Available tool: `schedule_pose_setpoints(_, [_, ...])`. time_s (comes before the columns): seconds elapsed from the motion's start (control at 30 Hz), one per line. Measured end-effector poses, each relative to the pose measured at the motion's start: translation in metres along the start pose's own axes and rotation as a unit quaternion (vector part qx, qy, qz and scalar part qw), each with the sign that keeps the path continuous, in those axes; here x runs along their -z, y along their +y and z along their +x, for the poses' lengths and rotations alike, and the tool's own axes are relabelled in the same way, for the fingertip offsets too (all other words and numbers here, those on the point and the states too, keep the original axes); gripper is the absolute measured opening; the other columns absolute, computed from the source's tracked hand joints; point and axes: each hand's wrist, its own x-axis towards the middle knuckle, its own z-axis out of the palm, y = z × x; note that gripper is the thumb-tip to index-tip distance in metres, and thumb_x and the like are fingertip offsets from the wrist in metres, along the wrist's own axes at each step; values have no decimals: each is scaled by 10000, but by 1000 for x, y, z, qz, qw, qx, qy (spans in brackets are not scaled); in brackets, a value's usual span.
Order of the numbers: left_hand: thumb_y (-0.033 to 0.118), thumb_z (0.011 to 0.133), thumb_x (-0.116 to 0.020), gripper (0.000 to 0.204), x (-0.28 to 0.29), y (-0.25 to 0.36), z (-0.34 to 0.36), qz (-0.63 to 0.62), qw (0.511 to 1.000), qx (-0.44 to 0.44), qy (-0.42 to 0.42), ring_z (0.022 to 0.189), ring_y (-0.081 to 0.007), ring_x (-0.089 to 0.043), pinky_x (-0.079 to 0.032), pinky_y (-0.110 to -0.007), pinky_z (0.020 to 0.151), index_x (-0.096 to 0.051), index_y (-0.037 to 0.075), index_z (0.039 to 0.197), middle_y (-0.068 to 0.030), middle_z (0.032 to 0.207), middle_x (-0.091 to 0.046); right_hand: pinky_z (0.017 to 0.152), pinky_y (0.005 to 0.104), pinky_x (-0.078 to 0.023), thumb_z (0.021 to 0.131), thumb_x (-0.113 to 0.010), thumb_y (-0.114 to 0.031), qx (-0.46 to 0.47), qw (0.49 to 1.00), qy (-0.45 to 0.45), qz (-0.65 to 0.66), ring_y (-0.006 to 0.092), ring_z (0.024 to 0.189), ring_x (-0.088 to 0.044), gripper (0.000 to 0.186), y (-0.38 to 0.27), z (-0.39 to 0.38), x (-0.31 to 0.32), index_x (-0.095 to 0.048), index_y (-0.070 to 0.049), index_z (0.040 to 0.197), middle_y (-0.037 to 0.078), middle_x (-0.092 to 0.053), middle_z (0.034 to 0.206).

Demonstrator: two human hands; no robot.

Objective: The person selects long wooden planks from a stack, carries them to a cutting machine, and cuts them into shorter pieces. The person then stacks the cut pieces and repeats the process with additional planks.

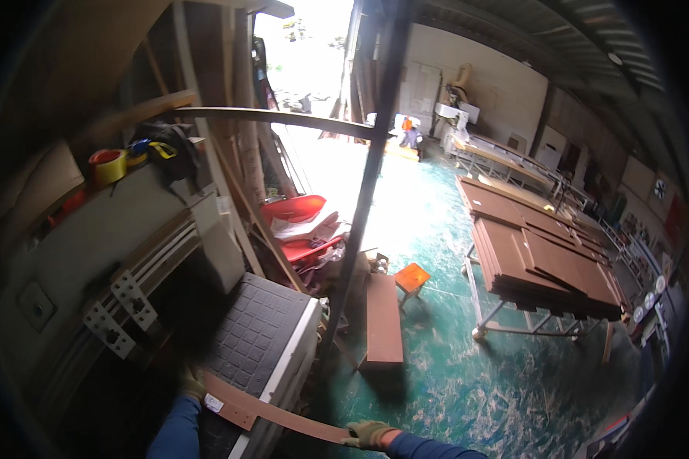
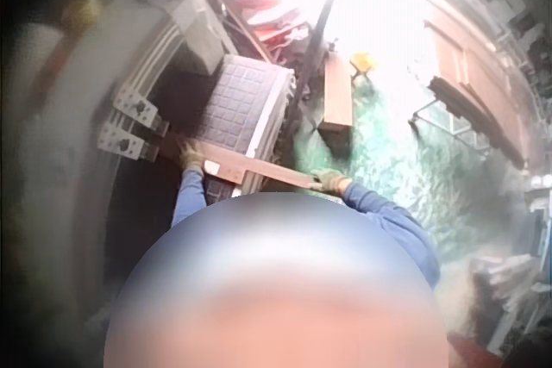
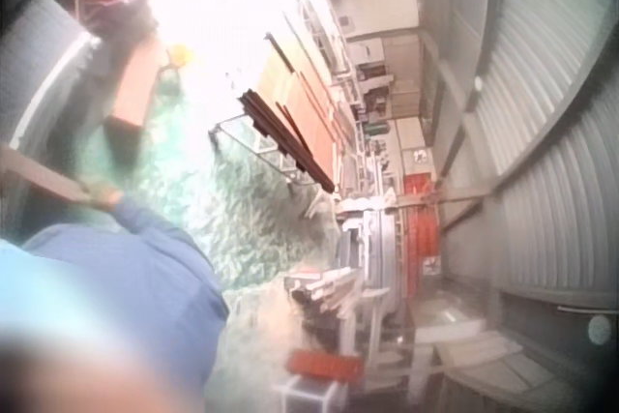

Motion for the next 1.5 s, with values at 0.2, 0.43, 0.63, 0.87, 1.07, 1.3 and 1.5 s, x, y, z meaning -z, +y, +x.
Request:
schedule_pose_setpoints(0.2, [515,915,-650,808,-55,64,-126,164,985,-36,27,1554,-420,-288,-145,-568,1297,-513,-7,1516,-252,1628,-400,1106,504,-455,915,-670,-667,36,990,29,131,436,1341,-578,872,75,-38,-62,-464,-107,1551,238,-623,1432])
schedule_pose_setpoints(0.43, [624,977,-530,887,-69,112,-165,256,963,46,-69,1609,-372,-202,-94,-532,1314,-393,23,1614,-209,1712,-285,1067,502,-499,835,-827,-493,9,997,20,73,398,1307,-614,829,94,-88,-46,-491,-148,1510,189,-636,1411])
schedule_pose_setpoints(0.63, [764,922,-539,1049,-53,123,-146,281,947,51,-149,1618,-362,-179,-115,-504,1320,-335,29,1642,-205,1724,-265,1013,494,-535,820,-828,-402,-21,995,61,80,393,1252,-651,641,105,-105,-56,-600,-119,1348,178,-678,1331])
schedule_pose_setpoints(0.87, [870,564,-830,1517,-30,106,-110,223,941,3,-256,1597,-418,-226,-249,-464,1301,-306,-105,1601,-305,1688,-276,986,483,-556,810,-823,-367,-22,992,91,81,366,1205,-688,625,113,-85,-72,-625,-127,1353,164,-712,1286])
schedule_pose_setpoints(1.07, [858,517,-860,1495,-37,100,-94,267,926,26,-265,1563,-417,-310,-320,-442,1272,-374,-68,1584,-312,1657,-333,990,485,-557,800,-847,-344,-32,992,95,72,367,1211,-687,628,108,-86,-70,-635,-114,1346,166,-710,1303])
schedule_pose_setpoints(1.3, [898,490,-835,1528,-44,102,-86,288,921,32,-259,1533,-421,-362,-371,-461,1246,-371,-59,1588,-300,1651,-348,951,489,-572,789,-857,-321,-33,992,94,75,368,1176,-705,623,109,-82,-74,-644,-109,1334,173,-728,1265])
schedule_pose_setpoints(1.5, [916,484,-820,1541,-52,97,-79,313,912,68,-257,1536,-417,-356,-369,-470,1248,-368,-58,1590,-298,1655,-341,950,489,-572,795,-847,-338,-44,992,100,66,371,1173,-705,622,107,-81,-77,-642,-99,1331,179,-728,1263])
